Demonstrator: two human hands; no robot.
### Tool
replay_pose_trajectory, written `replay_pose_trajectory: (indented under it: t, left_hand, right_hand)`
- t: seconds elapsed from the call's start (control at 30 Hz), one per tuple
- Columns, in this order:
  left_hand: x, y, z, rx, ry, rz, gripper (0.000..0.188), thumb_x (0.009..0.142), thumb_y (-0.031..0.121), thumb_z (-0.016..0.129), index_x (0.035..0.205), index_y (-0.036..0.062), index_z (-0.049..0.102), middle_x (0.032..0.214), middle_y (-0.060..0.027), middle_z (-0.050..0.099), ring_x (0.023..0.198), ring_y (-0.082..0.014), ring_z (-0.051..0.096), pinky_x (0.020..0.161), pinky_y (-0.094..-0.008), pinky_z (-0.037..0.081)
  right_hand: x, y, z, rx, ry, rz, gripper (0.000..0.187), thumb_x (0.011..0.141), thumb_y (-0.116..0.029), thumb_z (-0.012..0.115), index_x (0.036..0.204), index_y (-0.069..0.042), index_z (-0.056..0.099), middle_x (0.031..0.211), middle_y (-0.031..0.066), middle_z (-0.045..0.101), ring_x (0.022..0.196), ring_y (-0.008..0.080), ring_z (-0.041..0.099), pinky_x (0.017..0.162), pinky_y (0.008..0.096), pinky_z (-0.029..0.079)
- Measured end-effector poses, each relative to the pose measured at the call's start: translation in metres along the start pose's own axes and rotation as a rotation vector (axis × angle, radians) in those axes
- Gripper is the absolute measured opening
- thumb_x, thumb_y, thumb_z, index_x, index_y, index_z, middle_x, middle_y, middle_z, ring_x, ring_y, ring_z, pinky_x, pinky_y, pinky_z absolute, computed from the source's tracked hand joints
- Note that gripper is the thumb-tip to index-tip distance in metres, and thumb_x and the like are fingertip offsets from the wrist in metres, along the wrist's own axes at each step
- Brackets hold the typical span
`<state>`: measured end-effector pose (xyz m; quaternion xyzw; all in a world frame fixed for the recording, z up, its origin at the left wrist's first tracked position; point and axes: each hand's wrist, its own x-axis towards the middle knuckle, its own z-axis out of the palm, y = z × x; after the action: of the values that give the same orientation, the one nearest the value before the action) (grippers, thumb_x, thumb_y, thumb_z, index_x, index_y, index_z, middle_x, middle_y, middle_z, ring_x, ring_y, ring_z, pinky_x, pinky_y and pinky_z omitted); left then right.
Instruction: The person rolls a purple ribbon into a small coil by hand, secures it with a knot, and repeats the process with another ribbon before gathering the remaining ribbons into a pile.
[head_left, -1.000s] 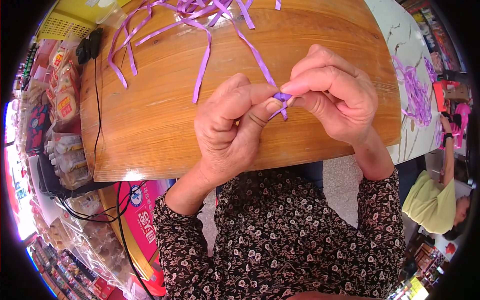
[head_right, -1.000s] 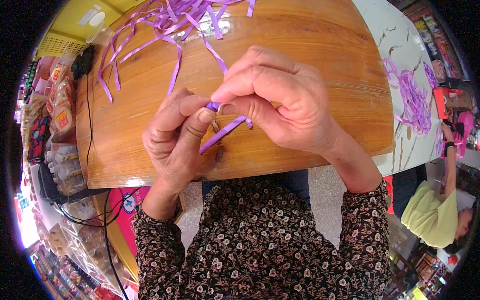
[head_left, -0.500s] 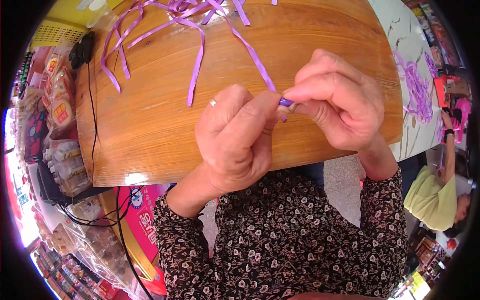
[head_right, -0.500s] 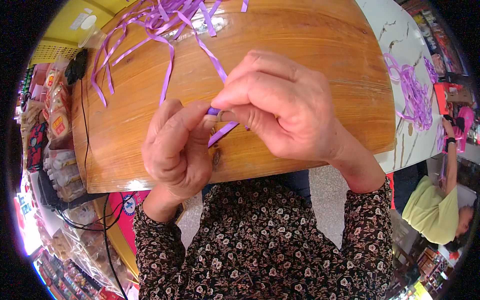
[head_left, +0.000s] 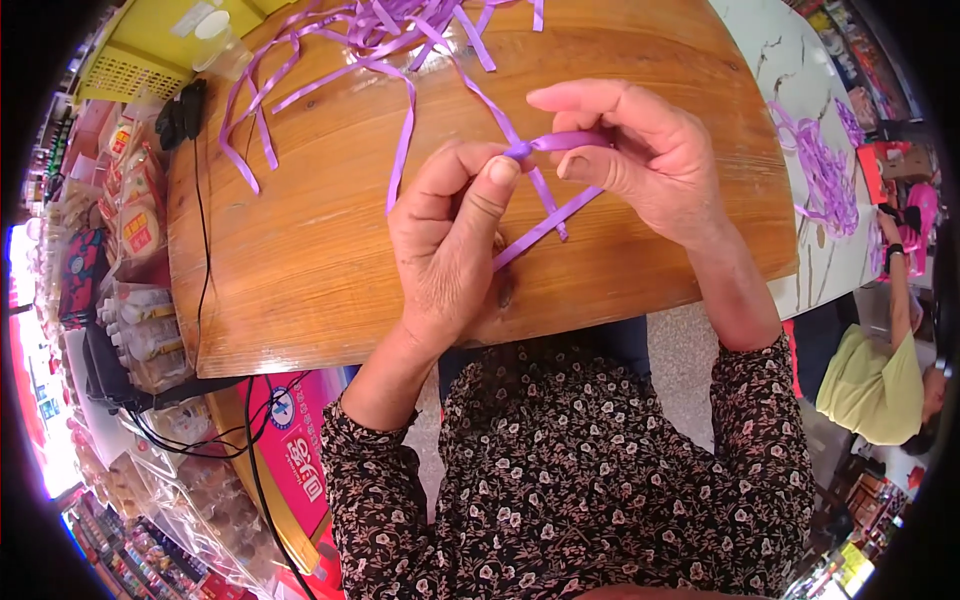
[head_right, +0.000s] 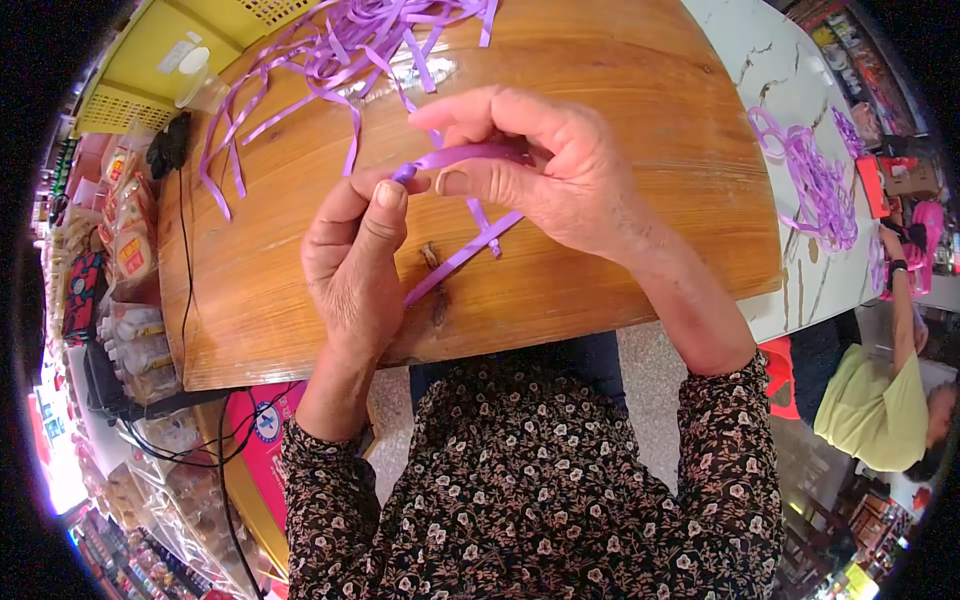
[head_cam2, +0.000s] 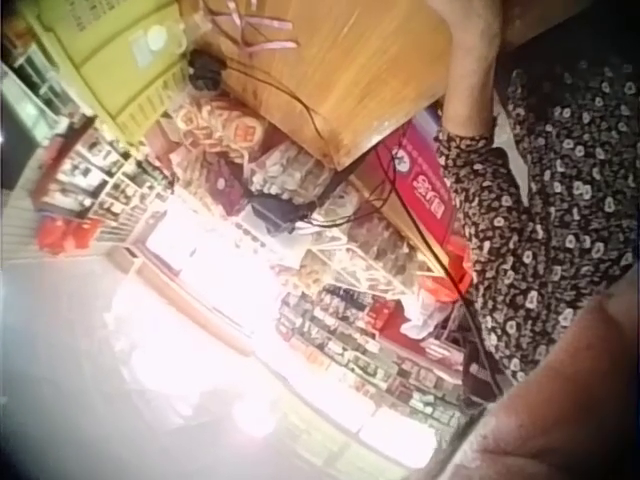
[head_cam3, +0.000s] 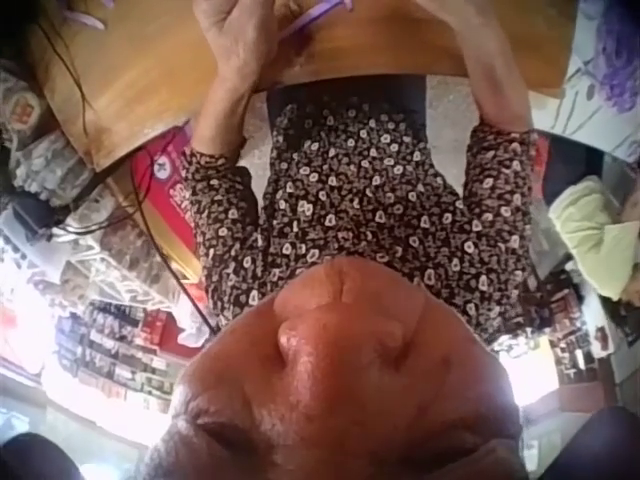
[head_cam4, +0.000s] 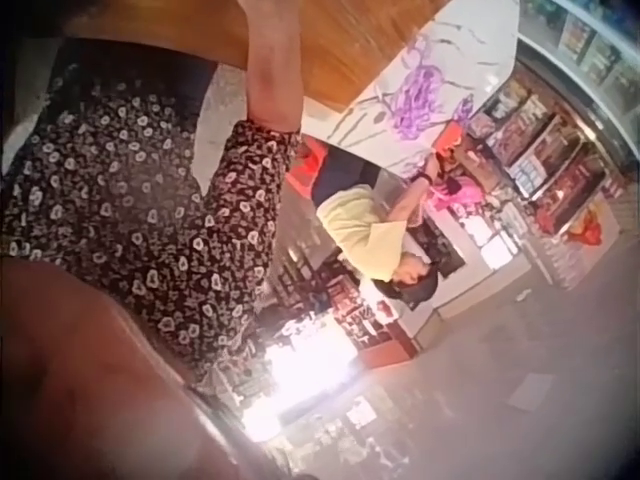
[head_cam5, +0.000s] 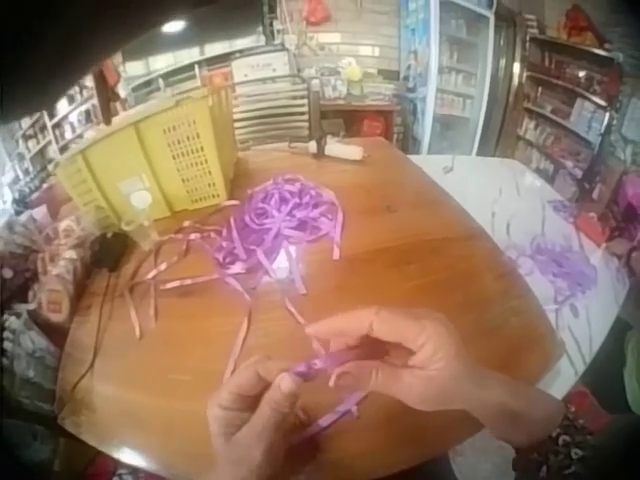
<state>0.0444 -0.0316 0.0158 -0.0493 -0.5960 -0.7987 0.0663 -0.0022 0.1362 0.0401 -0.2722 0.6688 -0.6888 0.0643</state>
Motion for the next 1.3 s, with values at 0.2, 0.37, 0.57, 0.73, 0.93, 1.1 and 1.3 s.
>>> replay_pose_trajectory:
  t: [0.2, 0.37, 0.57, 0.73, 0.93, 1.1, 1.3]
  left_hand:
    - [0.001, -0.003, -0.005, -0.061, -0.072, -0.167, 0.022, 0.094, 0.019, 0.050, 0.094, 0.0018, 0.063, 0.068, 0.0075, 0.045, 0.064, -0.0007, 0.038, 0.056, -0.0159, 0.030]
    - [0.004, -0.011, -0.003, -0.084, -0.072, -0.179, 0.025, 0.095, 0.023, 0.048, 0.096, 0.0030, 0.063, 0.062, 0.0089, 0.040, 0.059, 0.0001, 0.034, 0.052, -0.0159, 0.027]
    - [0.013, -0.018, -0.005, 0.336, -0.148, -0.005, 0.018, 0.091, 0.012, 0.052, 0.104, 0.0018, 0.060, 0.077, 0.0023, 0.046, 0.073, -0.0056, 0.044, 0.059, -0.0188, 0.038]
    - [0.017, -0.015, -0.013, 0.382, -0.047, 0.005, 0.029, 0.088, 0.002, 0.051, 0.117, 0.0017, 0.053, 0.096, -0.0021, 0.052, 0.088, -0.0090, 0.049, 0.076, -0.0226, 0.042]
    - [0.023, -0.013, -0.025, 0.378, -0.057, -0.064, 0.024, 0.089, 0.007, 0.054, 0.111, -0.0008, 0.057, 0.091, -0.0020, 0.058, 0.080, -0.0104, 0.054, 0.073, -0.0232, 0.043]
    - [0.026, -0.035, -0.027, 0.289, -0.132, -0.169, 0.020, 0.089, 0.008, 0.053, 0.107, -0.0008, 0.059, 0.083, -0.0003, 0.057, 0.073, -0.0080, 0.052, 0.066, -0.0210, 0.042]
    - [0.026, -0.037, -0.013, 0.275, -0.149, -0.282, 0.017, 0.088, 0.007, 0.055, 0.103, 0.0009, 0.061, 0.081, 0.0014, 0.056, 0.072, -0.0046, 0.051, 0.063, -0.0178, 0.041]
  right_hand:
    - [-0.001, 0.010, -0.004, -0.178, 0.004, -0.114, 0.026, 0.078, 0.002, 0.065, 0.104, 0.000, 0.062, 0.091, 0.0032, 0.060, 0.078, 0.0077, 0.056, 0.068, 0.0178, 0.045]
    - [-0.002, 0.009, -0.016, -0.304, 0.015, -0.157, 0.015, 0.079, 0.002, 0.064, 0.094, -0.001, 0.065, 0.085, 0.0027, 0.060, 0.076, 0.0079, 0.056, 0.064, 0.0183, 0.044]
    - [-0.014, 0.000, -0.043, -0.296, 0.120, -0.074, 0.008, 0.082, 0.000, 0.061, 0.089, -0.002, 0.064, 0.084, 0.0022, 0.060, 0.076, 0.0078, 0.055, 0.063, 0.0193, 0.043]
    - [-0.038, -0.014, -0.096, -0.384, 0.234, -0.026, 0.008, 0.083, -0.001, 0.060, 0.091, -0.002, 0.064, 0.085, 0.0012, 0.060, 0.077, 0.0070, 0.055, 0.066, 0.0199, 0.044]
    - [-0.087, -0.047, -0.203, -0.574, 0.604, 0.040, 0.015, 0.085, -0.011, 0.061, 0.097, -0.002, 0.064, 0.090, 0.0019, 0.063, 0.080, 0.0087, 0.057, 0.071, 0.0222, 0.045]
    - [-0.133, -0.059, -0.301, -0.853, 1.056, -0.010, 0.019, 0.080, -0.016, 0.064, 0.093, -0.001, 0.066, 0.075, 0.0030, 0.061, 0.069, 0.0123, 0.055, 0.063, 0.0241, 0.042]
    - [-0.208, -0.030, -0.423, -2.044, 0.647, 0.028, 0.032, 0.082, -0.022, 0.062, 0.107, -0.002, 0.061, 0.101, 0.0154, 0.063, 0.089, 0.0339, 0.060, 0.082, 0.0369, 0.046]
